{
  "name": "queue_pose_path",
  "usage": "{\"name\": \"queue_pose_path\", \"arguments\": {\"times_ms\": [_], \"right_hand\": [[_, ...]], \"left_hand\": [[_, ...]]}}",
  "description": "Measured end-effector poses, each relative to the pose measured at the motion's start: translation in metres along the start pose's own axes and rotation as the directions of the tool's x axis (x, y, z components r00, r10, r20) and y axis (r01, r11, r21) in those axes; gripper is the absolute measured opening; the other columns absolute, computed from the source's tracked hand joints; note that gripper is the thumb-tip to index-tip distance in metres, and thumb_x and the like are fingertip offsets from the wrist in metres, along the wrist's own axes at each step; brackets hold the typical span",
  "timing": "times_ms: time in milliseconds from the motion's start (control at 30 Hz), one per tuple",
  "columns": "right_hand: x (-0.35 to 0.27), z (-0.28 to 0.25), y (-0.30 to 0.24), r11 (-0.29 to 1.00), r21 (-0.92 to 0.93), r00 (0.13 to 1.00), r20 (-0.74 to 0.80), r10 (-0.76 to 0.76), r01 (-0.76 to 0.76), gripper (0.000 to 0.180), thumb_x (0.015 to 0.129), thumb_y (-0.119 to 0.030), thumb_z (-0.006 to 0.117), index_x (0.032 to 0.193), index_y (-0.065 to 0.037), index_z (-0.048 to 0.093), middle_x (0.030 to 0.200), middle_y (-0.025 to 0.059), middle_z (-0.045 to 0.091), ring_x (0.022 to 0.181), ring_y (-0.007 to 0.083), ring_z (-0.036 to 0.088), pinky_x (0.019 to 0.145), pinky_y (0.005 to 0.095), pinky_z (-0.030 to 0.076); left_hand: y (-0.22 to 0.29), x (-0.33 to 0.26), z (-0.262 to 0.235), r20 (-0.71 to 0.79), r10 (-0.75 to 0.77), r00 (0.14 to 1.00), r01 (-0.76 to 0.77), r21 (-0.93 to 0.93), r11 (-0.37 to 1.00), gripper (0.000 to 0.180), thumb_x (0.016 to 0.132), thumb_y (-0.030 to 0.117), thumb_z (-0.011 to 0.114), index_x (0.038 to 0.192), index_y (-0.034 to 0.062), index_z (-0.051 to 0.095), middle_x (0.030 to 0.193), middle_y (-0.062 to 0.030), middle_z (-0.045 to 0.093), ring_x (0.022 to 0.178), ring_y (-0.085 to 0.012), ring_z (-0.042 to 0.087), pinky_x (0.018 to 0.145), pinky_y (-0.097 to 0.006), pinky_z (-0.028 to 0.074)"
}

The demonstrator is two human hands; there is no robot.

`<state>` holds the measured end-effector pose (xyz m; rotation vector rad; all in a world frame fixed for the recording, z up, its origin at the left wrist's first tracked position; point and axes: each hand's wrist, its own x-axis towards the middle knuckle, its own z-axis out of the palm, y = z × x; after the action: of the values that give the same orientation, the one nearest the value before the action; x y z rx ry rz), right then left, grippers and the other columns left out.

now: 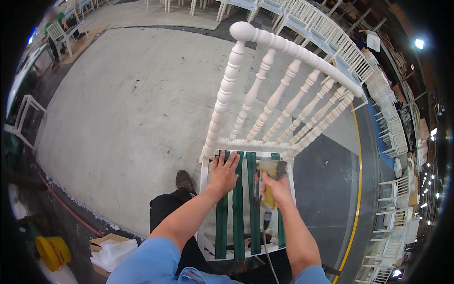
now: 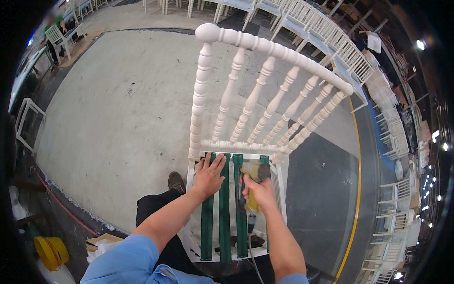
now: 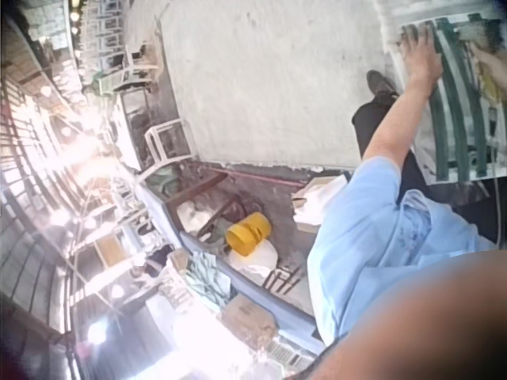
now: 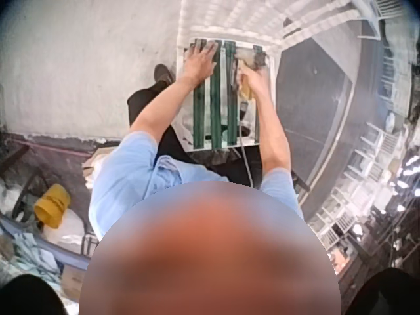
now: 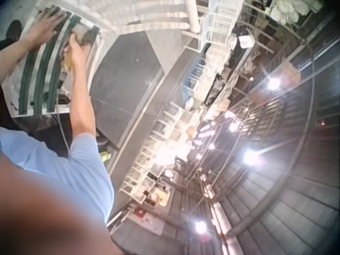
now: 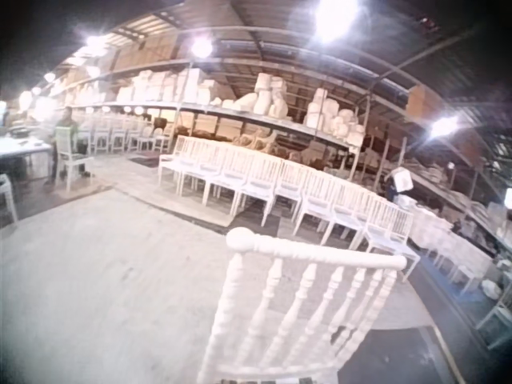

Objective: The person attaches green fabric slings to the seat frame of a white wooden chair. They position each sling, secure it with a pneumatic staple gun, and trim excess fabric with scissors. The process is repeated for multiple slings across the chair seat.

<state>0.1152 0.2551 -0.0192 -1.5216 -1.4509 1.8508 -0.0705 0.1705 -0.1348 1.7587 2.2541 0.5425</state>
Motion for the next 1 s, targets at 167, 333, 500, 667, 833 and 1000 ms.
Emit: {"name": "queue_pose_path", "arguments": {"times_ms": [167,333,500,667,833,1000], "right_hand": [[0.05,0.044,0.009,0.995,-0.066,0.998,-0.01,-0.069,0.068,0.026,0.099,-0.026,0.078,0.104,-0.002,0.071,0.084,0.0038,0.069,0.057,0.0142,0.064,0.049,0.029,0.051],[0.065,0.054,0.016,0.988,-0.111,0.993,-0.04,-0.114,0.109,0.028,0.098,-0.028,0.08,0.102,-0.001,0.072,0.086,0.0051,0.071,0.054,0.014,0.062,0.046,0.029,0.049],[0.069,0.054,0.021,0.988,-0.107,0.992,-0.048,-0.119,0.113,0.028,0.097,-0.027,0.08,0.101,0.0,0.073,0.084,0.0053,0.071,0.052,0.0135,0.061,0.044,0.0285,0.048],[0.071,0.055,0.024,0.985,-0.147,0.991,-0.08,-0.104,0.091,0.029,0.097,-0.027,0.081,0.1,0.0,0.072,0.078,0.004,0.07,0.051,0.0127,0.061,0.044,0.0285,0.048],[0.073,0.057,0.026,0.977,-0.166,0.986,-0.071,-0.15,0.137,0.03,0.097,-0.028,0.081,0.1,0.0,0.072,0.073,0.0027,0.067,0.051,0.0123,0.061,0.044,0.0288,0.048],[0.075,0.059,0.026,0.965,-0.213,0.985,-0.044,-0.165,0.152,0.031,0.097,-0.028,0.081,0.1,0.001,0.071,0.074,0.0025,0.066,0.051,0.0123,0.061,0.043,0.0289,0.048]], "left_hand": [[-0.002,0.0,0.001,-0.047,0.001,0.999,-0.001,0.002,1.0,0.081,0.091,0.032,0.076,0.162,0.0117,0.041,0.168,-0.004,0.037,0.156,-0.0402,0.031,0.125,-0.054,0.029],[-0.003,-0.001,0.002,0.017,-0.017,1.0,0.017,-0.007,1.0,0.081,0.092,0.031,0.075,0.163,0.0117,0.04,0.17,-0.0038,0.035,0.157,-0.0402,0.03,0.126,-0.055,0.028],[-0.003,-0.002,0.002,-0.057,-0.01,0.998,0.009,-0.022,1.0,0.079,0.092,0.03,0.074,0.163,0.012,0.042,0.168,-0.004,0.038,0.157,-0.039,0.029,0.126,-0.054,0.028],[-0.002,-0.002,0.001,-0.067,-0.015,0.998,0.013,-0.026,1.0,0.078,0.092,0.029,0.074,0.162,0.012,0.044,0.166,-0.0038,0.04,0.157,-0.0379,0.03,0.125,-0.053,0.028],[-0.003,-0.002,0.003,-0.019,-0.021,1.0,0.02,-0.034,0.999,0.076,0.092,0.029,0.073,0.161,0.012,0.045,0.167,-0.0036,0.039,0.156,-0.0381,0.03,0.125,-0.053,0.028],[-0.004,-0.002,0.006,-0.103,-0.001,0.995,-0.002,-0.029,1.0,0.074,0.092,0.028,0.073,0.16,0.0105,0.046,0.167,-0.0056,0.039,0.155,-0.0394,0.033,0.125,-0.053,0.029]]}}
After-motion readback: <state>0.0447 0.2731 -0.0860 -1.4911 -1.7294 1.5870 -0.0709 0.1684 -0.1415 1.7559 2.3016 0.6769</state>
